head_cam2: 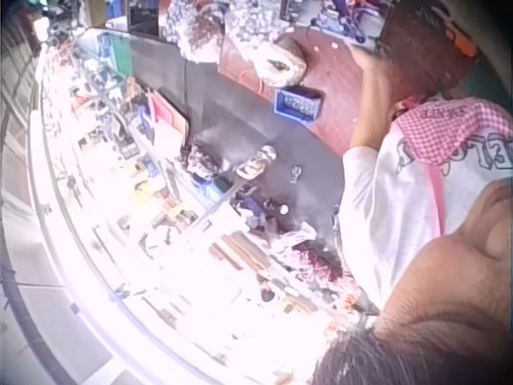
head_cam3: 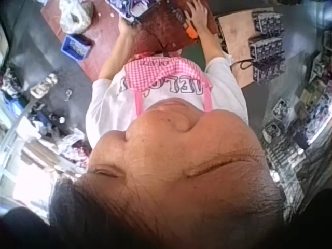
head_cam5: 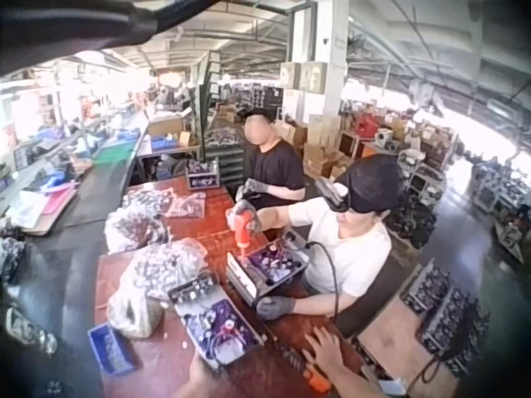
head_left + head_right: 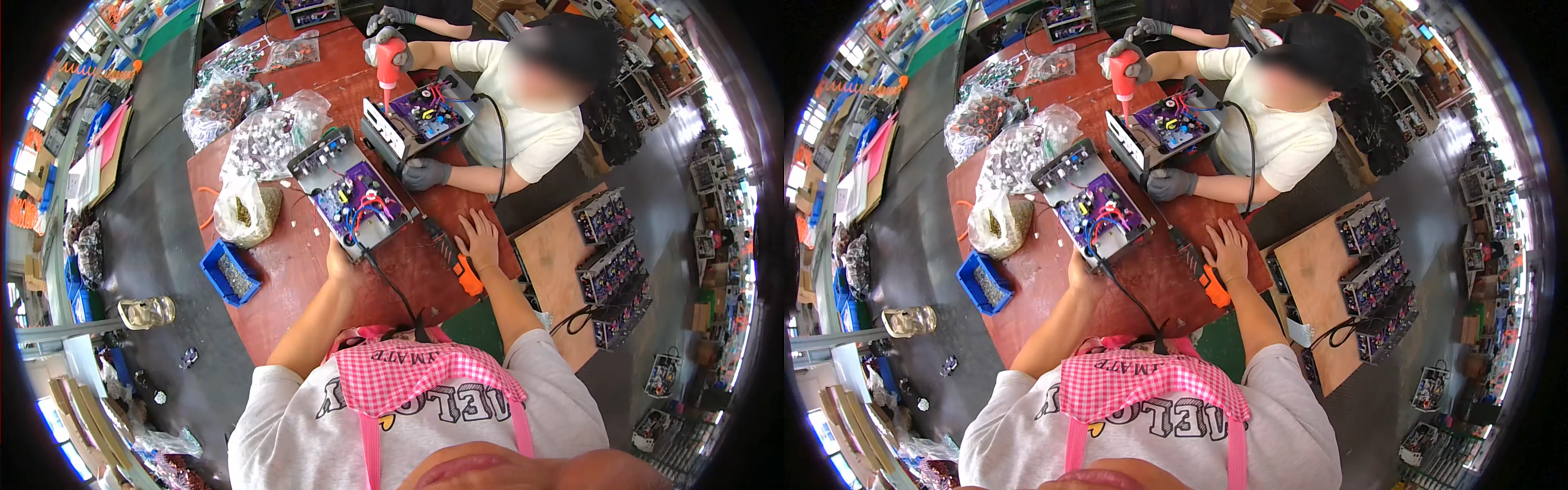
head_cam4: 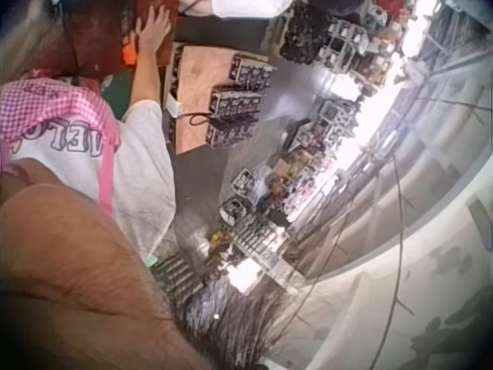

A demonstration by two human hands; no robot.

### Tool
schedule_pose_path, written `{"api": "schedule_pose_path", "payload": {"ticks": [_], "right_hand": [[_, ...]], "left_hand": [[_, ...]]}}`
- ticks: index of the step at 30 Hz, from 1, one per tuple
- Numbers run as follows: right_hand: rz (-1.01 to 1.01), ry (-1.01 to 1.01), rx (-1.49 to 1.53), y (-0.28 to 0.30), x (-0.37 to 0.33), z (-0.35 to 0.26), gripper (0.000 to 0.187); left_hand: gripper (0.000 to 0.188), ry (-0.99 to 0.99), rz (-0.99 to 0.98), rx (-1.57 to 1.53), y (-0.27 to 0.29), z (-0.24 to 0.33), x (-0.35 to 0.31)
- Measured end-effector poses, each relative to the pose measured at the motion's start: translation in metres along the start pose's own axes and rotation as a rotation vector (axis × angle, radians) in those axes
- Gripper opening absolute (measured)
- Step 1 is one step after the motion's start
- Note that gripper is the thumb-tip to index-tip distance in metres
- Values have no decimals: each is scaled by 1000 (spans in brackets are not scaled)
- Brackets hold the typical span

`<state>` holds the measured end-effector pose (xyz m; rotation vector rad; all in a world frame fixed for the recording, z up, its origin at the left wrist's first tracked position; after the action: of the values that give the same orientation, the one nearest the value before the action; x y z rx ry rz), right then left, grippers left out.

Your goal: Assembling the internal electronic components and wiring of an inverter or solar unit chassis.

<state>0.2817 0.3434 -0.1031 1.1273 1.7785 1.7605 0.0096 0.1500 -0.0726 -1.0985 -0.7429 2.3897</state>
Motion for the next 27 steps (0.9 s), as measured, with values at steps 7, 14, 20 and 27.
{"api": "schedule_pose_path", "payload": {"ticks": [7,14,20,27], "right_hand": [[12,-29,22,6,-2,5,56],[-19,-26,61,9,4,-6,50],[-118,-275,643,-6,-5,24,44],[-205,-314,307,48,-52,-70,76]], "left_hand": [[43,70,73,126,-39,3,7],[43,-281,-266,818,60,14,36],[46,-1056,-341,1895,85,34,-47],[45,-1071,-318,2017,93,38,-53]]}}
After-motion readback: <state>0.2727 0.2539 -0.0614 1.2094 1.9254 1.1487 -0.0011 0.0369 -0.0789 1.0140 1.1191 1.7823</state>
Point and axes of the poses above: each hand's wrist, its own x-axis towards the middle knuckle, its own y-axis out of the back of the hand, z = x × y, the point moved 4 cm from there along x, towards the middle knuckle, and after that the axes turned 7 degrees about -y, right-handed, at the moved point
